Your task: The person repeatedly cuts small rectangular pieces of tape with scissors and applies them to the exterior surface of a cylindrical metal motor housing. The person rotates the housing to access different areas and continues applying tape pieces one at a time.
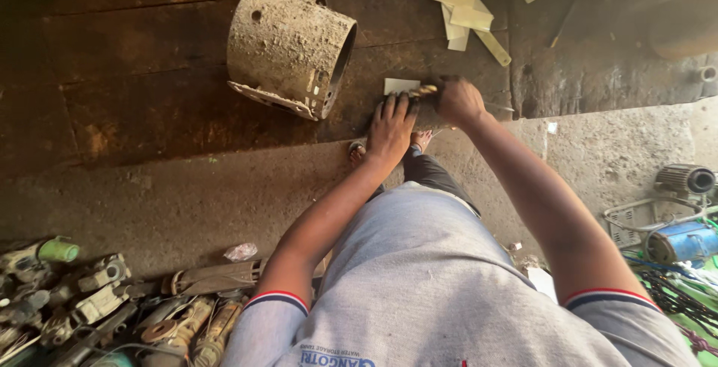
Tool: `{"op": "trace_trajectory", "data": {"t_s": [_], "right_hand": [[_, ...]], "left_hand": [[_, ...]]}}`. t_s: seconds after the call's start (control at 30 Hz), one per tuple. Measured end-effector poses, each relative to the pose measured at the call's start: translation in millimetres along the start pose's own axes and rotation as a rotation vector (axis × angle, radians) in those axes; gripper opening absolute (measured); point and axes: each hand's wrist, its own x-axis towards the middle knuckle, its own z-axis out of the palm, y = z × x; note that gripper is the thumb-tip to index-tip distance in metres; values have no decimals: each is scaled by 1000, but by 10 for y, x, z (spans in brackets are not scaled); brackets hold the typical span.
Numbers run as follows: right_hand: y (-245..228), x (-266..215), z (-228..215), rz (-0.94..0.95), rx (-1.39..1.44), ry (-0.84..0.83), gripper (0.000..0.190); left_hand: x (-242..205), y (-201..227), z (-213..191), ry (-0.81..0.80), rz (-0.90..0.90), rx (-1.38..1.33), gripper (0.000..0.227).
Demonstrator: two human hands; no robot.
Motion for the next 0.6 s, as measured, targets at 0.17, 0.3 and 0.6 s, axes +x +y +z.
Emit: {"op": "trace_trajectory", "data": {"t_s": [0.17, 0.3, 0.6], "right_hand": [[-98, -132, 39, -33, -78, 87, 29], [99, 197, 146, 51, 17, 41, 28], [140, -129, 47, 492, 880, -186, 40]], "left_hand": [[136, -9, -32, -27, -39, -51, 39], [234, -49, 95, 23, -45, -61, 25], [455, -302, -60, 204, 214, -225, 23]]}}
